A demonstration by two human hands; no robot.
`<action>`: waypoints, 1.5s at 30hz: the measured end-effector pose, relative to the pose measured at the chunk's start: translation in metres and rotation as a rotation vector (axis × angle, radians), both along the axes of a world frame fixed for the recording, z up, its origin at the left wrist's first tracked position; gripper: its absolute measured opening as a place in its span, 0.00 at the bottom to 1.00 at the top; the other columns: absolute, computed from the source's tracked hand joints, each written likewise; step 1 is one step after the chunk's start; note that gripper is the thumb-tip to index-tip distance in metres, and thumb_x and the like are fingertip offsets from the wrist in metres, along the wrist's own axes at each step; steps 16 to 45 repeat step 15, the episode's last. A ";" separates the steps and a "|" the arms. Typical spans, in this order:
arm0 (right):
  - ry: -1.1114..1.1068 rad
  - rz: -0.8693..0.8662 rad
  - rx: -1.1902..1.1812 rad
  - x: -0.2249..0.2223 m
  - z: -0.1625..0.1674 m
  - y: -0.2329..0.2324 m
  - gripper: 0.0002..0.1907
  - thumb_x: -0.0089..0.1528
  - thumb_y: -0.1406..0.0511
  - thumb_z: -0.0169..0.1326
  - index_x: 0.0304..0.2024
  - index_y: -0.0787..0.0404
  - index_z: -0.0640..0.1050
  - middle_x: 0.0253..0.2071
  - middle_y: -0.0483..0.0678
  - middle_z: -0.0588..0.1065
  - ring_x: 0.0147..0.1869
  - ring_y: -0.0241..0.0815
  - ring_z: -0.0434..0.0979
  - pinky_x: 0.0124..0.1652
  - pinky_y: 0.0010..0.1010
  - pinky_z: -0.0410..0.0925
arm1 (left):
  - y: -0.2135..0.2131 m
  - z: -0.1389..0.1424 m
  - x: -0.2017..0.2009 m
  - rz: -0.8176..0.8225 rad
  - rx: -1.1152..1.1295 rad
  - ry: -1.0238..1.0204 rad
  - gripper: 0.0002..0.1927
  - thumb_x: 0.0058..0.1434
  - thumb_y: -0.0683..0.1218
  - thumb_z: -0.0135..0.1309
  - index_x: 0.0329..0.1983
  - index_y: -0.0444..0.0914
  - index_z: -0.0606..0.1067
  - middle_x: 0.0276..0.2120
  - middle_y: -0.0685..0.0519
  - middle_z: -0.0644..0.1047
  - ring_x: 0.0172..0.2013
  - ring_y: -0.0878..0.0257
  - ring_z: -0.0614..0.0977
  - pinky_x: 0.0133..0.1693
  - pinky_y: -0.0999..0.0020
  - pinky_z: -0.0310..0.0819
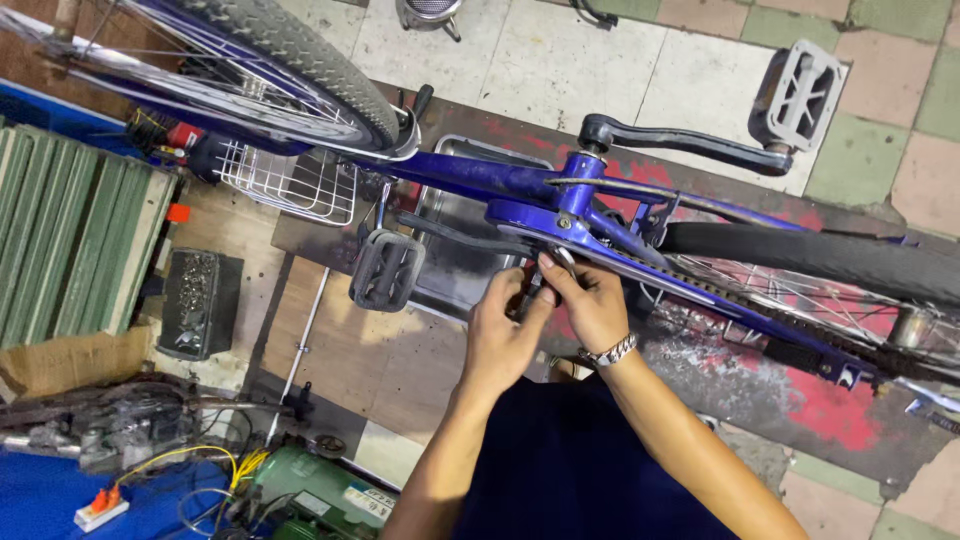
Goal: The person uses a wrench to tighten a bolt on the crankset of a blue bicycle. They repeatedly adjust the tool and apply force to secure the component while the bicycle is positioned upside down on a workbench.
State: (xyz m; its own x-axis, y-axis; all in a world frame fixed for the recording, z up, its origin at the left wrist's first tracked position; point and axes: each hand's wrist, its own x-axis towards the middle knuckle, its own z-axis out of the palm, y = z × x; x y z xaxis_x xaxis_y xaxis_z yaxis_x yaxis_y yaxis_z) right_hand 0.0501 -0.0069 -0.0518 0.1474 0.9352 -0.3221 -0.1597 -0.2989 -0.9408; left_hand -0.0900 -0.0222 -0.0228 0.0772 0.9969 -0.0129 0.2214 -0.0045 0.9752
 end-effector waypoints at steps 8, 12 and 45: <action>0.178 0.054 -0.081 0.002 0.007 0.004 0.19 0.64 0.56 0.58 0.32 0.66 0.81 0.22 0.46 0.77 0.22 0.35 0.74 0.27 0.28 0.66 | 0.005 -0.009 0.014 0.091 -0.554 -0.436 0.15 0.73 0.52 0.51 0.40 0.36 0.74 0.24 0.50 0.73 0.22 0.65 0.73 0.23 0.70 0.64; 0.098 0.010 -0.113 0.001 -0.003 0.004 0.19 0.64 0.56 0.60 0.32 0.67 0.81 0.25 0.45 0.76 0.24 0.33 0.73 0.28 0.27 0.66 | 0.011 -0.025 0.000 -0.006 -0.696 -0.784 0.20 0.76 0.56 0.48 0.40 0.33 0.74 0.25 0.53 0.74 0.22 0.65 0.76 0.23 0.71 0.66; 0.028 0.019 -0.028 0.002 -0.016 0.005 0.20 0.65 0.55 0.61 0.34 0.69 0.83 0.28 0.45 0.78 0.29 0.31 0.74 0.32 0.25 0.66 | 0.004 -0.032 0.004 0.020 -0.116 0.038 0.21 0.75 0.58 0.50 0.52 0.35 0.72 0.38 0.46 0.79 0.37 0.50 0.82 0.36 0.58 0.75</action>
